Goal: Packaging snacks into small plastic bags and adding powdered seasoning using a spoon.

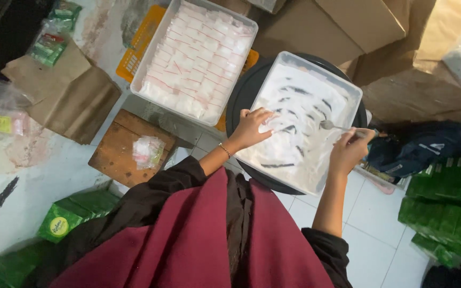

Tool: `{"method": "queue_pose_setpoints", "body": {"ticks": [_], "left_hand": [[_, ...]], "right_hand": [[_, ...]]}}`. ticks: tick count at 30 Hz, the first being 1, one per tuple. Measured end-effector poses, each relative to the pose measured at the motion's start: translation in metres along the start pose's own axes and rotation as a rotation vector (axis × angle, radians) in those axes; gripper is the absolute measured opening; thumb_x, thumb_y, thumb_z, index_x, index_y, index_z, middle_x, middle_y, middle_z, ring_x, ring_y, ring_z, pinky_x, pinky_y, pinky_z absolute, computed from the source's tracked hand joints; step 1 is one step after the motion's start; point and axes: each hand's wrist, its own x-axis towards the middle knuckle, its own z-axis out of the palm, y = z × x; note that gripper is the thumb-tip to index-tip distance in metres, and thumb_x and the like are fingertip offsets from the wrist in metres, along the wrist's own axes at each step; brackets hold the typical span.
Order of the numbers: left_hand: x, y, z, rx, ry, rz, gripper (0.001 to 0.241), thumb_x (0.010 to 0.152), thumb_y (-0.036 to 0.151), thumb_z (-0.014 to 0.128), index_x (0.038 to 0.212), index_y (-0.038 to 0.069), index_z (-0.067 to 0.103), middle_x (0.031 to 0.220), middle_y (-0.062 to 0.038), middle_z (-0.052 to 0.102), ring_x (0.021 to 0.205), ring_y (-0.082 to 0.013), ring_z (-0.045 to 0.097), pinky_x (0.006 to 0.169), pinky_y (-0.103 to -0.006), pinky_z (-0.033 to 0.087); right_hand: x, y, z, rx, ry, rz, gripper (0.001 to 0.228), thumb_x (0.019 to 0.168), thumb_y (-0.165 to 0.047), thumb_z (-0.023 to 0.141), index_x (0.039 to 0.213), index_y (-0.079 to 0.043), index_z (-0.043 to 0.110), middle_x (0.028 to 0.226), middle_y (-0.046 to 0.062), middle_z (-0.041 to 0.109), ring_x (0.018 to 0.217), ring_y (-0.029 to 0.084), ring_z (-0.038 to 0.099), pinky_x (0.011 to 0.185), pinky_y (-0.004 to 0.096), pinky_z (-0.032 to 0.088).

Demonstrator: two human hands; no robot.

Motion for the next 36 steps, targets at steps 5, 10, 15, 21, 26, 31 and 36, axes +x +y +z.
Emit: {"method": "queue_pose_setpoints", "body": {"ticks": [5,10,15,21,26,31,36], "left_hand": [[0.0,0.009,-0.007,0.015,0.01,-0.009,0.049,0.086,0.036,0.078,0.128,0.015,0.065,0.111,-0.002,0.063,0.09,-0.0143,0.062,0.094,-0.0367,0.032],[0.0,0.013,-0.01,-0.007,0.037,-0.017,0.045,0.086,0.035,0.076,0.126,0.017,0.065,0.114,0.001,0.064,0.09,-0.0116,0.062,0.094,-0.0364,0.032],[0.001,0.013,-0.01,-0.002,0.022,-0.01,0.047,0.086,0.033,0.075,0.128,0.016,0.064,0.114,0.002,0.063,0.089,-0.011,0.061,0.094,-0.0373,0.03],[0.0,0.017,-0.015,-0.031,0.025,-0.048,0.046,0.087,0.032,0.075,0.128,0.016,0.064,0.11,0.002,0.062,0.092,-0.011,0.059,0.095,-0.0353,0.029],[0.001,0.02,-0.019,-0.05,-0.004,-0.062,0.045,0.089,0.031,0.074,0.13,0.015,0.064,0.113,0.002,0.063,0.09,-0.0098,0.059,0.097,-0.0355,0.03],[-0.001,0.016,-0.015,-0.034,0.023,-0.046,0.046,0.087,0.032,0.076,0.128,0.014,0.063,0.114,0.002,0.063,0.093,-0.0112,0.059,0.097,-0.0355,0.03],[0.0,0.019,-0.018,-0.031,-0.008,-0.062,0.045,0.087,0.031,0.075,0.128,0.015,0.063,0.112,0.002,0.063,0.091,-0.0106,0.06,0.097,-0.037,0.03]], "right_hand": [[0.03,0.04,0.033,0.125,0.06,0.029,0.015,0.111,-0.015,0.044,0.115,-0.003,0.053,0.083,0.006,0.064,0.067,0.014,0.068,0.052,0.028,0.055],[0.055,0.064,0.07,0.154,0.089,0.07,0.031,0.117,-0.024,0.035,0.108,-0.005,0.058,0.084,0.005,0.065,0.069,0.013,0.068,0.051,0.027,0.055],[0.069,0.099,0.105,0.324,0.118,0.04,0.037,0.113,-0.027,0.033,0.111,-0.003,0.062,0.088,0.007,0.066,0.073,0.014,0.069,0.056,0.027,0.058],[0.063,0.092,0.127,0.441,0.079,0.174,0.042,0.114,-0.03,0.032,0.111,-0.003,0.065,0.088,0.008,0.07,0.072,0.015,0.069,0.058,0.026,0.057],[0.057,0.109,0.153,0.584,-0.04,0.246,0.045,0.113,-0.033,0.033,0.108,-0.002,0.065,0.09,0.011,0.071,0.074,0.018,0.071,0.061,0.03,0.061],[0.05,0.108,0.17,0.696,-0.168,0.377,0.043,0.111,-0.033,0.035,0.111,-0.002,0.064,0.094,0.014,0.073,0.08,0.022,0.075,0.065,0.033,0.061],[0.039,0.095,0.167,0.836,-0.263,0.465,0.044,0.111,-0.034,0.036,0.117,0.0,0.063,0.099,0.016,0.074,0.088,0.024,0.076,0.071,0.034,0.062]]}}
